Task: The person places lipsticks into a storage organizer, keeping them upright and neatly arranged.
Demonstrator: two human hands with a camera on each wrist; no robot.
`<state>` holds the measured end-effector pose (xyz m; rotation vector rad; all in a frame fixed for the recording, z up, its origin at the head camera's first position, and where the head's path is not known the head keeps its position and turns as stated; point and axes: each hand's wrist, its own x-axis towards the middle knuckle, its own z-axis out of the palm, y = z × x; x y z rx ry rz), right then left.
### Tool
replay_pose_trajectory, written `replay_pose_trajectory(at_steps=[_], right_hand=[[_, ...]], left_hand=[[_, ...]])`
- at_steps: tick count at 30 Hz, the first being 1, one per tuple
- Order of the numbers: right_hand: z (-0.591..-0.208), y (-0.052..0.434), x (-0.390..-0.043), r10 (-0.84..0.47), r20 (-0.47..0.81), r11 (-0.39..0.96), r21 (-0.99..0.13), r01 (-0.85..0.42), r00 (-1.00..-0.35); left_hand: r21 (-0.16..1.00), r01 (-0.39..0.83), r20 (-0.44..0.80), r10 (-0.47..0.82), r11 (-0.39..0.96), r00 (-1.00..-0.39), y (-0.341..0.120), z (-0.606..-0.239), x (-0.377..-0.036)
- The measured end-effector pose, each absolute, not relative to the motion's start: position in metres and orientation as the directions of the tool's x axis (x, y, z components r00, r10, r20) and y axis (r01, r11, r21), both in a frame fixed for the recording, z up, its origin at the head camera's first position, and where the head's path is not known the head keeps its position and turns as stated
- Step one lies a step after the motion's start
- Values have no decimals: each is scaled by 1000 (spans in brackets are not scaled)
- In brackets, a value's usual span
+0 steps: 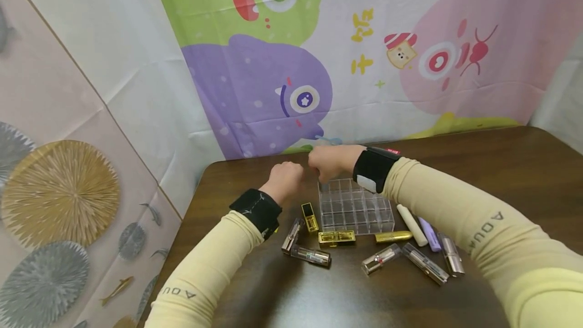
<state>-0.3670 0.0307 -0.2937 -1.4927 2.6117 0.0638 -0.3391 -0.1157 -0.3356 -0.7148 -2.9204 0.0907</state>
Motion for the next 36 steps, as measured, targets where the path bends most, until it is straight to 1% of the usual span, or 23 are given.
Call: replay_pose_trajectory(at_steps=[5,12,17,22,26,32,36], right_hand=[[-296,32,-368,-842,-146,529,-39,-848,-518],[-298,31,-372,-830,-168,548,-67,-834,-532],[-300,30,-374,-838,-175,534,-74,-842,-516],[-302,29,-374,-829,-193,548,-89,-832,-525],[-302,30,-374,-835,-205,539,-116,-834,-511],[-301,31,-373,-838,-199,536,-127,-835,-508],[-302,29,-371,-849,-194,518,-126,-846,-491]], left_hand=[[-112,466,115,477,878,-871,-116,-339,-339],[-108,457,65,465,883,-883,-116,-341,-338],[-109,446,53,454,888,-890,-116,-344,-339],[-117,455,78,465,883,-882,-117,-349,-340],[-100,465,86,473,880,-877,-118,-351,-340],[-93,475,88,483,875,-871,-118,-352,-341],[-91,469,76,475,879,-876,-118,-353,-341]])
